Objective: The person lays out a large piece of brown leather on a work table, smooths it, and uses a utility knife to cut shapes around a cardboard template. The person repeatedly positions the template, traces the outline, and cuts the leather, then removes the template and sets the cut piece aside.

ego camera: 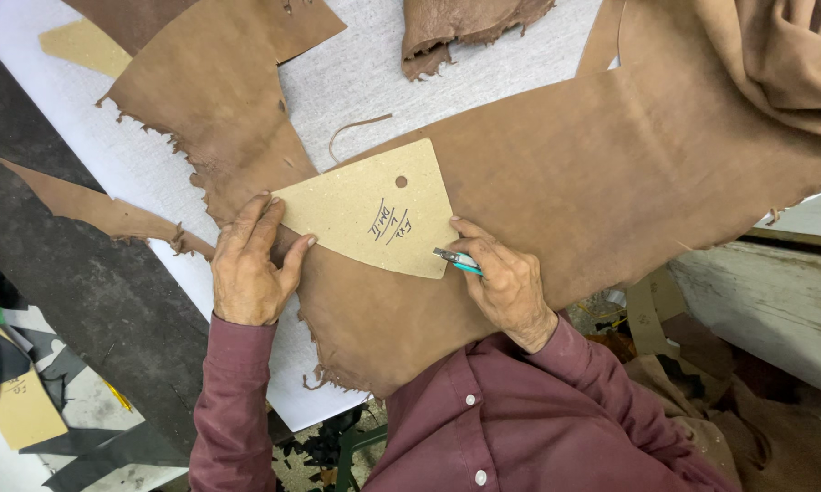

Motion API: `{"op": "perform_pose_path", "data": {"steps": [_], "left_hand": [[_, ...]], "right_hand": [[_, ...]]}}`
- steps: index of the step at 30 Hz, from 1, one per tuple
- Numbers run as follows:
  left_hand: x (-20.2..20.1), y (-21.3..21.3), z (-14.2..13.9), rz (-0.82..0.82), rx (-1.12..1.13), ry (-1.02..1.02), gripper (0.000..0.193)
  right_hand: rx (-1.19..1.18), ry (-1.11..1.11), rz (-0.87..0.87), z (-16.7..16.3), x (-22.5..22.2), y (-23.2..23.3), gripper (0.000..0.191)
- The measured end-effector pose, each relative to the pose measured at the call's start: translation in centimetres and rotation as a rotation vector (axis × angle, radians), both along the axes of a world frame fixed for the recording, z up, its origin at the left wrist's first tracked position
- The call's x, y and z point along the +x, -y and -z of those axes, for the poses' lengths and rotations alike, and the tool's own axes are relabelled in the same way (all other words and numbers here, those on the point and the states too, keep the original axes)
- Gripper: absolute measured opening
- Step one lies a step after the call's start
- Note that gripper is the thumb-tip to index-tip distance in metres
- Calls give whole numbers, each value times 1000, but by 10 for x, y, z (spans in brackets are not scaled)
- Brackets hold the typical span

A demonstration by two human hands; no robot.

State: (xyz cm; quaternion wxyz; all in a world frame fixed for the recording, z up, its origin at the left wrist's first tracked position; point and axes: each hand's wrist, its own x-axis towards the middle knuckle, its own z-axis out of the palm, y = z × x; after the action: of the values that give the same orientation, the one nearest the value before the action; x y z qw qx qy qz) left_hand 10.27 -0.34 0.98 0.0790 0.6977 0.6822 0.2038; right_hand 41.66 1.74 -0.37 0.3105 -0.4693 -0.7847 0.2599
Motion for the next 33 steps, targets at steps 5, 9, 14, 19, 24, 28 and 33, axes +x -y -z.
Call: {"op": "perform_pose_path", "data": {"steps": [5, 9, 14, 19, 24, 28, 33], "left_hand": [[0, 1, 0, -14, -15, 9, 54], [0, 2, -1, 0, 8, 2, 54], [1, 2, 0, -11, 6, 10, 55], [4, 6, 3, -34, -5, -26, 54], [54, 36, 9, -294, 28, 219, 53], [118, 63, 16, -404, 39, 194, 76], [161, 75, 22, -500, -159, 806, 95]], "right_hand": [[16, -2, -1, -1, 0, -1, 21], [15, -6, -20, -1, 2, -3, 26], [13, -15, -17, 0, 4, -6, 26], [-6, -31, -43, -2, 4, -7, 26], [-27, -27, -39, -5, 1, -14, 37], [12, 83, -107, -6, -1, -23, 49], [24, 242, -150, -7, -4, -27, 46]]}}
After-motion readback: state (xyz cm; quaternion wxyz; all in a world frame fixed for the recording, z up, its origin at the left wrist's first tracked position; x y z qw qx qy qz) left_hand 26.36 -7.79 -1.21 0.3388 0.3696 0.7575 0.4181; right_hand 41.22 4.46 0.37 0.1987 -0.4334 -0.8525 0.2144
